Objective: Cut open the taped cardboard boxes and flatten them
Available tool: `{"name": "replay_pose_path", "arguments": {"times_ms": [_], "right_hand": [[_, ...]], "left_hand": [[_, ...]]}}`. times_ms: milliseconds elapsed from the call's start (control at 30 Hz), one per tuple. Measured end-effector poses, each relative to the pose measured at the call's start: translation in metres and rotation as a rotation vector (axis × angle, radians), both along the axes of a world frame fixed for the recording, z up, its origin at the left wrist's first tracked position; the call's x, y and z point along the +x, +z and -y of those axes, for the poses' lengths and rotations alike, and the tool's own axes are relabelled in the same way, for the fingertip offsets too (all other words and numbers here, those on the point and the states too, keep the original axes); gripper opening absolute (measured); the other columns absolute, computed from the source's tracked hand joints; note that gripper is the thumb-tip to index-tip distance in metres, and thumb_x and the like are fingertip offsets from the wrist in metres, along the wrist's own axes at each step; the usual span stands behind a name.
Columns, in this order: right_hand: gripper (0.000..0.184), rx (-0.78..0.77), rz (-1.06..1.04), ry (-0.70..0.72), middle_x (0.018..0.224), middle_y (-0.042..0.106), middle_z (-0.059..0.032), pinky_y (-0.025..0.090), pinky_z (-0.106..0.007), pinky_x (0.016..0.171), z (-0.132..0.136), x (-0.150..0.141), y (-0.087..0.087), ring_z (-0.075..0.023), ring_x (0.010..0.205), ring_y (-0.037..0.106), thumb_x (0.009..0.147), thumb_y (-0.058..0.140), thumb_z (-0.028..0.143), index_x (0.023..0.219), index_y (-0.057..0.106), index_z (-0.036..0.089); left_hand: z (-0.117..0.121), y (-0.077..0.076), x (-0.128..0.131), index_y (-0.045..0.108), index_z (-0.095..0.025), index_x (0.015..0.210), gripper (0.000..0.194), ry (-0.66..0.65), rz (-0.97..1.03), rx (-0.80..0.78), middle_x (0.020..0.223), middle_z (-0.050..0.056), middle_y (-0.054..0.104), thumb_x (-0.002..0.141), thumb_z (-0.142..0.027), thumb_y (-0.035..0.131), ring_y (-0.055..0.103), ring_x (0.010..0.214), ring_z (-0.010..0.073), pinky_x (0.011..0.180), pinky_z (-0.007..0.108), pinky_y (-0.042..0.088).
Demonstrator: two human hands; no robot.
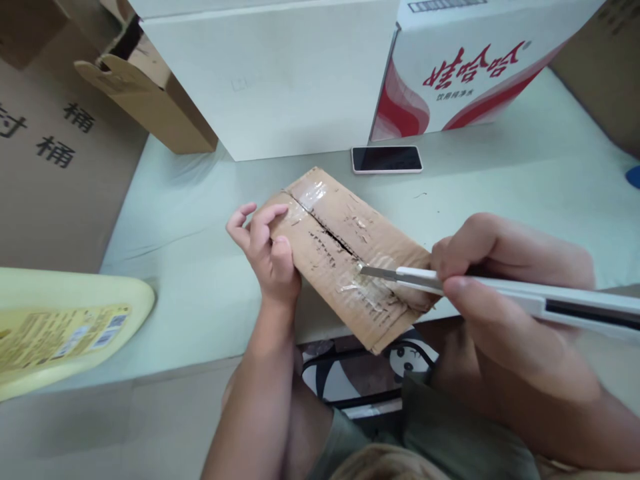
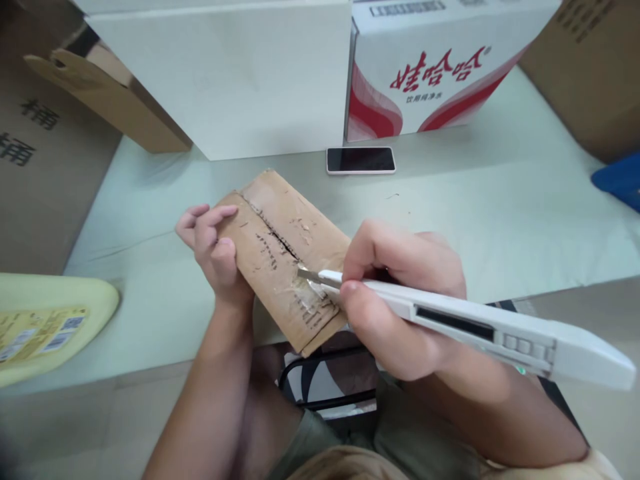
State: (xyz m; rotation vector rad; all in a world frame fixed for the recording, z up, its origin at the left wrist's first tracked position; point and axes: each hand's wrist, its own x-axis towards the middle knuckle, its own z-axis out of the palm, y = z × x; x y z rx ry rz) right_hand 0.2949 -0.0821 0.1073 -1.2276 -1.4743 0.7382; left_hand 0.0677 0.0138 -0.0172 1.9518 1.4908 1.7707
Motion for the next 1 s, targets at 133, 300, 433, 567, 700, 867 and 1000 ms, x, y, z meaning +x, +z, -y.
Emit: {"name": "replay_pose_path", "arguments": {"times_ms": [133,300,433,567,700,867,1000], "right_hand": [[0.018,0.019,-0.005,-0.021,0.058,0.048,0.0047,0.026,-0.032,0.050,-0.002,-0.002,0.000,-0.0122,0.052,0.039,0.088,0.064,0.017,0.073,0.056,0.024],[0.019,-0.017,-0.009,-0.049,0.055,0.042,0.0041,0.021,-0.034,0.050,-0.004,-0.001,-0.001,-0.0131,0.050,0.032,0.084,0.063,0.020,0.069,0.052,0.025],[0.021,0.019,0.032,-0.015,0.053,0.036,0.0043,0.020,-0.035,0.050,-0.006,0.006,-0.002,-0.0135,0.049,0.027,0.083,0.061,0.020,0.067,0.049,0.026],[0.023,0.195,0.153,0.113,0.050,0.034,0.0047,0.022,-0.034,0.045,-0.014,0.015,-0.005,-0.0124,0.043,0.026,0.079,0.059,0.016,0.064,0.043,0.026],[0.024,0.149,0.259,0.195,0.050,0.037,0.0042,0.025,-0.034,0.046,-0.017,0.017,-0.002,-0.0121,0.043,0.027,0.079,0.057,0.016,0.062,0.042,0.025],[0.026,0.215,0.202,0.128,0.051,0.028,0.0036,0.022,-0.036,0.046,-0.011,0.018,0.002,-0.0146,0.043,0.023,0.078,0.055,0.014,0.063,0.038,0.027],[0.023,0.231,0.221,0.154,0.052,0.026,0.0037,0.022,-0.036,0.046,-0.006,0.022,0.010,-0.0148,0.044,0.023,0.077,0.056,0.014,0.067,0.040,0.026]], "left_hand": [[0.000,-0.001,0.001,0.070,-0.021,0.119,0.051,-0.013,-0.012,-0.009,0.125,0.013,0.057,0.100,-0.057,0.039,0.050,0.136,0.0356,0.123,0.058,0.043],[-0.001,-0.003,0.001,0.071,-0.023,0.120,0.045,-0.033,-0.007,0.034,0.124,0.012,0.057,0.097,-0.052,0.045,0.053,0.134,0.0347,0.121,0.057,0.045],[-0.002,-0.003,0.004,0.072,-0.023,0.118,0.041,-0.053,-0.005,0.068,0.123,0.013,0.057,0.096,-0.048,0.048,0.053,0.132,0.0347,0.121,0.059,0.045],[-0.001,-0.002,0.008,0.072,-0.022,0.117,0.040,-0.046,-0.026,0.055,0.122,0.013,0.057,0.095,-0.045,0.047,0.053,0.131,0.0349,0.120,0.060,0.045],[-0.002,-0.001,0.009,0.072,-0.023,0.118,0.040,-0.057,-0.022,0.054,0.121,0.012,0.058,0.096,-0.046,0.047,0.053,0.131,0.0349,0.120,0.059,0.045],[-0.002,0.000,0.009,0.071,-0.023,0.119,0.042,-0.075,-0.031,0.058,0.119,0.012,0.059,0.097,-0.050,0.047,0.053,0.131,0.0347,0.121,0.059,0.044],[-0.002,0.001,0.009,0.071,-0.024,0.117,0.046,-0.042,-0.042,0.028,0.119,0.012,0.060,0.096,-0.056,0.045,0.055,0.130,0.0354,0.121,0.059,0.045]]}}
